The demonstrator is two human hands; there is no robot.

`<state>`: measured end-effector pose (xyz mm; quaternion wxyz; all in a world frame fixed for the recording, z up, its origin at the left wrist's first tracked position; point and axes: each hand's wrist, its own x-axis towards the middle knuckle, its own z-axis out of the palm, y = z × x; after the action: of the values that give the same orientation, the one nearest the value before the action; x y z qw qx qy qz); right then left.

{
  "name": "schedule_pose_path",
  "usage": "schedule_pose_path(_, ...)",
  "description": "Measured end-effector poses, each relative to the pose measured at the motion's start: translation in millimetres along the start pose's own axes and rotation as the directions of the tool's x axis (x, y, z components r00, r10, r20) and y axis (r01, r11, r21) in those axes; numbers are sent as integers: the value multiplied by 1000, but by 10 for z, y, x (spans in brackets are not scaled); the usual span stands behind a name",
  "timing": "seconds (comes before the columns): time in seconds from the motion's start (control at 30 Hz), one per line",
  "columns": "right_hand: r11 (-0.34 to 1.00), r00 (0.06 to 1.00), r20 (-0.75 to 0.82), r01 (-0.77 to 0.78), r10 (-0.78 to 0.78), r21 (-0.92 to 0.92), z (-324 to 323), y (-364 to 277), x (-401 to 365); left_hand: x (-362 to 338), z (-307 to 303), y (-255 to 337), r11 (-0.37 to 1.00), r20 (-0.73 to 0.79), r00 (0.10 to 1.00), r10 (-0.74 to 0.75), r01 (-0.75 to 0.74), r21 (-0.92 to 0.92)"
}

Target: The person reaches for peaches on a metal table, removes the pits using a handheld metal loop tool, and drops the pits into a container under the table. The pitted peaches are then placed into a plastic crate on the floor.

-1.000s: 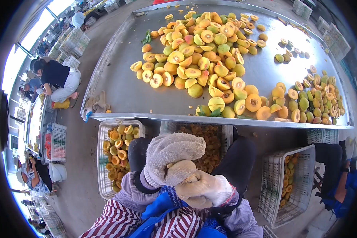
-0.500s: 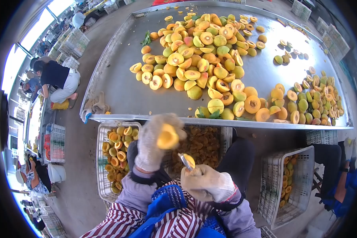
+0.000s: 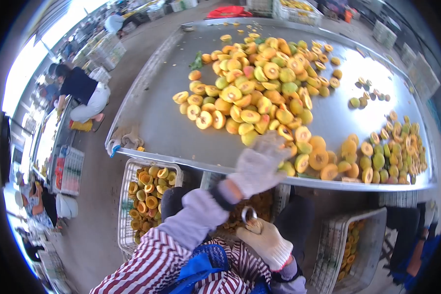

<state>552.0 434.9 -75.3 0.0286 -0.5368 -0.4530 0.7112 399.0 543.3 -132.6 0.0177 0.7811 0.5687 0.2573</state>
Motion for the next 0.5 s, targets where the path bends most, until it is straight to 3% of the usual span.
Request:
schedule_pose_path(0.07,997,998,-46,33,-30,64,-40,65,9,230,290,-25,987,148,989,3,-27,156)
schedule_pose_path(0.1,986,998,-42,-32,39,161,-45,3,-46,293,330,-47,975,280,955,-96,33,220)
schedule_pose_path(0.13,986,995,-74,-60,72,153,-58,17,-31,334,378,-152,970,353,916,-188,117,213)
schedule_pose_path(0.17,988,993,-118,-3,21,152,-79,143,83,291,254,-160,968,317,917,-243,208,140)
schedule_pose_path(0.2,986,985,-169,67,-41,152,-86,211,131,311,235,-180,957,402,869,-288,243,160)
schedule_pose_path(0.23,954,963,-200,222,-182,201,-197,583,403,232,428,-250,949,340,889,-307,261,177)
schedule_pose_path(0.27,957,967,-148,232,-207,175,-176,575,398,176,205,-234,925,361,854,-375,367,92)
schedule_pose_path(0.3,966,970,-127,223,-207,131,-142,501,280,95,123,-263,919,353,851,-390,382,96)
schedule_pose_path(0.37,968,970,-34,244,-243,55,44,205,167,-106,260,-444,896,234,865,-443,432,102)
schedule_pose_path(0.4,977,977,-46,208,-206,47,138,60,78,-103,105,-474,895,342,829,-442,437,96)
schedule_pose_path(0.47,981,980,-42,194,-193,25,263,-87,-2,-259,126,-591,888,198,889,-414,442,-126)
schedule_pose_path(0.5,987,986,-54,158,-157,20,299,-103,-15,-265,142,-634,887,175,887,-427,448,-112)
